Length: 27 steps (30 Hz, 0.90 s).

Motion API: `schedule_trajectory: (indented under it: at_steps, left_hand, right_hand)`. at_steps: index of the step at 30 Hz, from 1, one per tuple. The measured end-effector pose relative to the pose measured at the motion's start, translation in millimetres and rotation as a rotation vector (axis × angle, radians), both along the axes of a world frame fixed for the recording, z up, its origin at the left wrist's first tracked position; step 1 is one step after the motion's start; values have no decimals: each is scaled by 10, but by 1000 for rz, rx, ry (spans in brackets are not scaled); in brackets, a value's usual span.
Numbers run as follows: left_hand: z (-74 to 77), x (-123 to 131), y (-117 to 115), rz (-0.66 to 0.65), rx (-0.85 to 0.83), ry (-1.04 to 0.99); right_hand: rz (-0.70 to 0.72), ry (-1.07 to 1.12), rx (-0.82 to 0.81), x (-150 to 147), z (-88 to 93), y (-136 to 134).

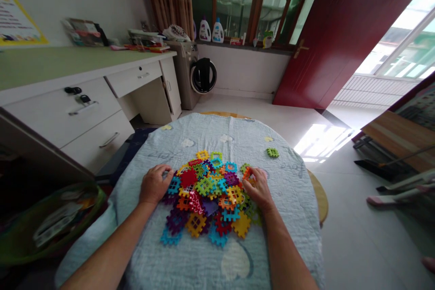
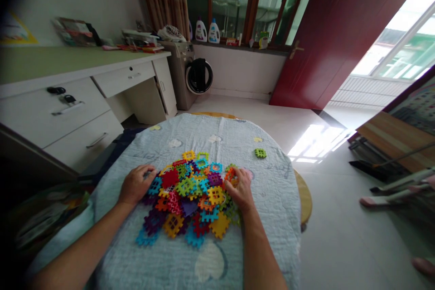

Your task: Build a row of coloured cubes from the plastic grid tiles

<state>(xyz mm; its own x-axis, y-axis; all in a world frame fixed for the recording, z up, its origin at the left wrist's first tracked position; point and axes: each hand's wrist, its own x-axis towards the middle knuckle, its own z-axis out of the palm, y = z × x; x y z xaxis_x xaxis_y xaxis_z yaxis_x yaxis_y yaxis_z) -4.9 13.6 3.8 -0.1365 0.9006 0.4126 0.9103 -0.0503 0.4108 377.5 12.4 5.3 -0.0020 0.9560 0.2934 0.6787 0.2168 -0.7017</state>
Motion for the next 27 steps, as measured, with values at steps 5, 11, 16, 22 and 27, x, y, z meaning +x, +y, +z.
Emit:
schedule_trajectory:
  at_steps: [5,11,16,22,27]
  left_hand:
    - [-11,-5,1,2,0,-7]
    - [-1,3,2,12,3,-3]
    - [13,7,-3,16,7,-3]
    - [21,15,-4,9,7,-20]
    - [44,35,-13,18,16,-33]
  right_hand:
    - [-18,46,32,15,15,17]
    - [-144,46,55,37,13,17]
    - [-183,-10,68,5,120,43]
    - [121,-257,-81,-300,292,290]
    - [189,-392,-226,-490,298,467]
